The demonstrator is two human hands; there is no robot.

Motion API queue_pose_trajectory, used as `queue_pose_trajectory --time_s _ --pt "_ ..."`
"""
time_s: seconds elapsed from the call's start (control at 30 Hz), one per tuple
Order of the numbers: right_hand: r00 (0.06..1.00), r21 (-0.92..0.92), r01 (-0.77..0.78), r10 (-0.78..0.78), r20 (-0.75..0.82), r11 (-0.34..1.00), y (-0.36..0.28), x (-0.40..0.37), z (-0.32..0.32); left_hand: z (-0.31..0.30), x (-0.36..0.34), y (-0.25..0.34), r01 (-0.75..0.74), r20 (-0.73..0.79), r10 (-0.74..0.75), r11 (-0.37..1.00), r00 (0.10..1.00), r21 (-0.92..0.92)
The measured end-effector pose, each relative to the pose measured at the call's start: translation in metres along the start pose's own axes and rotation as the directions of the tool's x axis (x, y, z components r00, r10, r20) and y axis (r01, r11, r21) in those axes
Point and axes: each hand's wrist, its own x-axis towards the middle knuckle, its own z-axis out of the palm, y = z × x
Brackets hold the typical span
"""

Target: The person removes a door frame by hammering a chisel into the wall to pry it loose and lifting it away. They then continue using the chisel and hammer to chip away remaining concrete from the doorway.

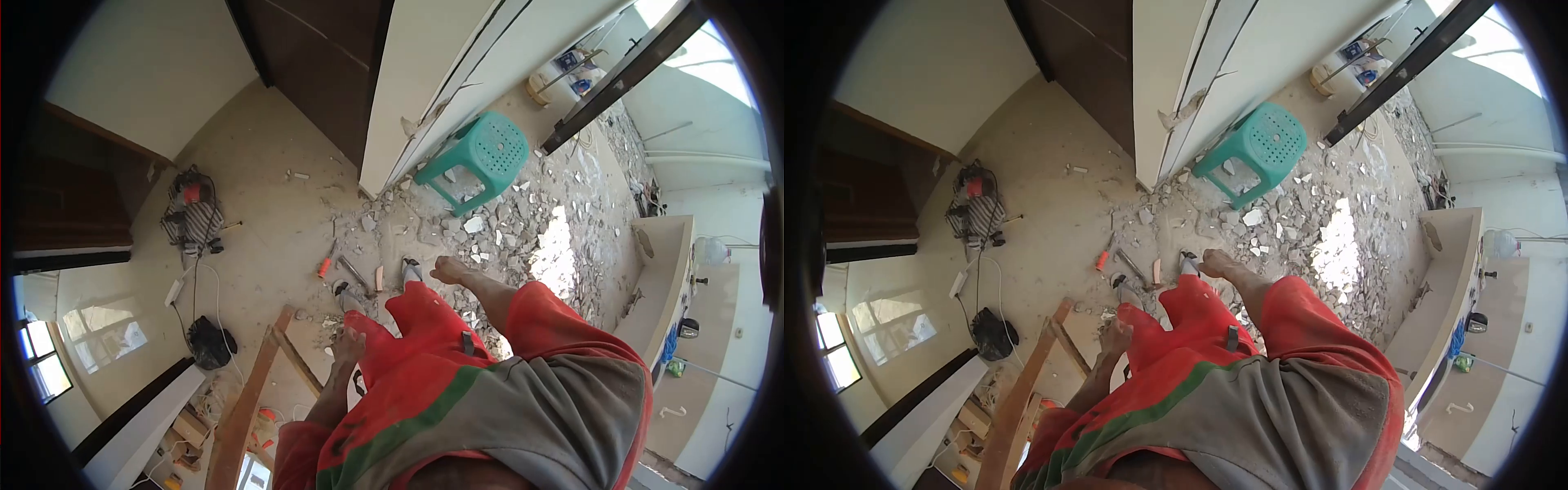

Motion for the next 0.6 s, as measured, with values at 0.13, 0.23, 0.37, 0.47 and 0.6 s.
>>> queue_pose_trajectory --time_s 0.13,0.23,0.37,0.47,0.6 --pt "0.998 0.203 0.056 -0.051 -0.029 0.978 -0.035 0.025 0.002 0.006 0.034 -0.019 -0.024 0.013 0.023 0.997 1.000 0.074" --pt "0.990 0.193 0.124 -0.107 -0.095 0.973 -0.027 0.089 0.016 0.024 0.093 -0.029 -0.127 -0.062 0.129 0.991 0.990 0.035" --pt "0.982 0.188 0.089 -0.054 -0.183 0.978 0.006 0.191 0.021 0.052 0.182 -0.016 -0.192 -0.150 0.199 0.980 0.968 0.061" --pt "0.974 0.171 0.028 0.012 -0.228 0.985 0.040 0.260 0.036 0.081 0.244 -0.016 -0.259 -0.157 0.259 0.966 0.953 0.021" --pt "0.947 0.083 0.060 -0.031 -0.319 0.995 0.076 0.341 0.042 0.084 0.297 -0.006 -0.260 0.117 0.273 0.959 0.955 -0.116"
